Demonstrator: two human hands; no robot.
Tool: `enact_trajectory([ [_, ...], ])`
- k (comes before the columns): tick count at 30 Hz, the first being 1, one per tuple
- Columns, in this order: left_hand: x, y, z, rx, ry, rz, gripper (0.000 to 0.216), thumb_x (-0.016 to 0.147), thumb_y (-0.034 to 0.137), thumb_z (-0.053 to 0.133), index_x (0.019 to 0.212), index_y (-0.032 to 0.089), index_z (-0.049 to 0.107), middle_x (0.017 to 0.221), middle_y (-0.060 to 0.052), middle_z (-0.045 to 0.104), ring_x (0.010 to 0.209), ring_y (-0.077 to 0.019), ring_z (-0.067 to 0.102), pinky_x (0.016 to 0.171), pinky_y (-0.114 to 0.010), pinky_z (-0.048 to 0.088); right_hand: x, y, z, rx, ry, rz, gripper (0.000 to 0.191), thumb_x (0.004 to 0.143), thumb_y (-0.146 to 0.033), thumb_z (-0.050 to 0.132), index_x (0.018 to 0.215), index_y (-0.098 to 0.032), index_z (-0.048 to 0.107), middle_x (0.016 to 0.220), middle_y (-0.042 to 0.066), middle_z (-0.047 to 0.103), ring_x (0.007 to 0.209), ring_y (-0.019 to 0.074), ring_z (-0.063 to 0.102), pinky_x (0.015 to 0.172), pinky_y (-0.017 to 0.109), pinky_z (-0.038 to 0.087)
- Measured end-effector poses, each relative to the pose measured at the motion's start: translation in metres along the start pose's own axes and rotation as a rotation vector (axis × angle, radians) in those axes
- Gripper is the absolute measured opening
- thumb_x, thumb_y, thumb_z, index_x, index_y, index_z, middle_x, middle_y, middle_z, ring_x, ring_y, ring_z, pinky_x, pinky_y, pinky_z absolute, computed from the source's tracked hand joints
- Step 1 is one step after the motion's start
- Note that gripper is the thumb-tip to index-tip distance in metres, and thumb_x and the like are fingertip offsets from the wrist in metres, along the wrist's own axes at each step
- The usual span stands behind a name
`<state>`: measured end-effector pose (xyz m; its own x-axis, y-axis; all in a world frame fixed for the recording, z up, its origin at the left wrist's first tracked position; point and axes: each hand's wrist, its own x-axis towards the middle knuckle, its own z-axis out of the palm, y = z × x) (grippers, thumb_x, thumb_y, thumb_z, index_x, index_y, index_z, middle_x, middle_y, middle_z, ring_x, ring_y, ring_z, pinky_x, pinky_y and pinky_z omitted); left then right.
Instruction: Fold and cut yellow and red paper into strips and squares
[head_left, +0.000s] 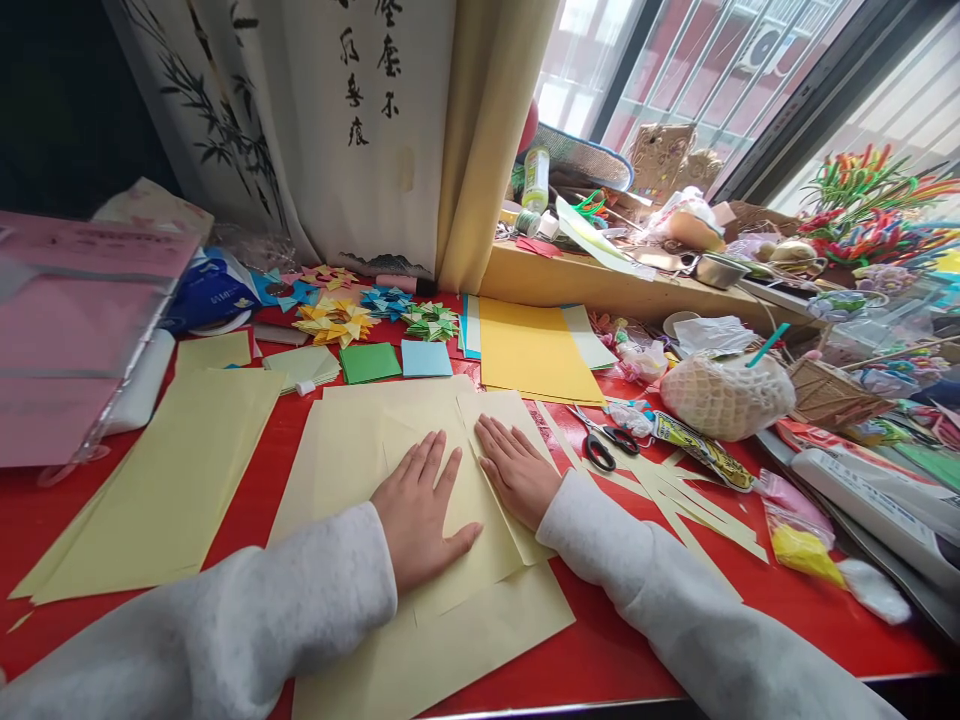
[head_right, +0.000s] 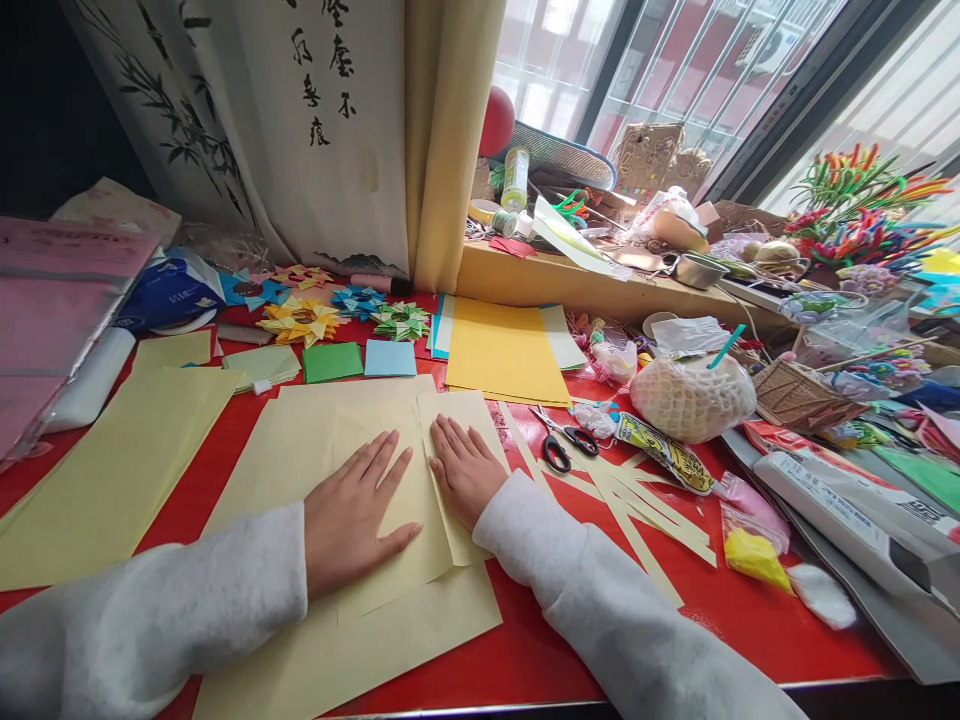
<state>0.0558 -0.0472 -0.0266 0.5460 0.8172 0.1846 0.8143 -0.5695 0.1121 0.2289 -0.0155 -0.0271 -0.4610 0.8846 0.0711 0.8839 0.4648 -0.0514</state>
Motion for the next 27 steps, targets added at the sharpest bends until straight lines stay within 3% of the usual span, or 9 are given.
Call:
enact_trajectory([
  [12,-0.001,0.001,0.004,-0.033,0.048,-0.007,0.071,0.073,0.055,0.027,0.125,0.008,0.024,0.133,-0.016,0.017,0.121,-0.0295,0.011,0.097,-0.042,0.015,0.001,0.0,0.002,-0.008,0.021,-0.005,0.047,0.085,-0.032,0.013,0.128,-0.014,0.016,0.134,0.004,0.016,0.122,0.013,0.012,0.1,0.034,0.016],
  [19,0.009,-0.024,-0.006,-0.022,-0.069,0.151,0.072,0.074,0.057,0.021,0.127,0.007,0.019,0.134,-0.012,0.015,0.123,-0.0225,0.006,0.1,-0.038,0.01,0.004,0.012,-0.005,0.134,0.021,-0.114,0.049,0.084,-0.034,0.017,0.128,-0.012,0.016,0.134,0.006,0.016,0.123,0.0124,0.01,0.1,0.036,0.016],
  [23,0.014,-0.032,-0.011,-0.022,-0.102,0.141,0.065,0.078,0.051,0.019,0.127,0.007,0.019,0.135,-0.011,0.013,0.123,-0.0212,0.004,0.1,-0.037,0.011,0.0,0.01,-0.009,0.118,0.003,-0.173,0.051,0.084,-0.036,0.019,0.128,-0.011,0.015,0.134,0.006,0.015,0.123,0.0129,0.009,0.1,0.035,0.016],
  [27,0.013,-0.028,-0.005,-0.026,-0.097,0.135,0.067,0.077,0.052,0.02,0.127,0.009,0.019,0.135,-0.01,0.015,0.123,-0.0206,0.007,0.099,-0.036,0.013,-0.003,0.002,-0.001,0.031,0.003,-0.121,0.05,0.084,-0.035,0.017,0.128,-0.012,0.016,0.134,0.007,0.017,0.123,0.0146,0.01,0.1,0.036,0.017],
])
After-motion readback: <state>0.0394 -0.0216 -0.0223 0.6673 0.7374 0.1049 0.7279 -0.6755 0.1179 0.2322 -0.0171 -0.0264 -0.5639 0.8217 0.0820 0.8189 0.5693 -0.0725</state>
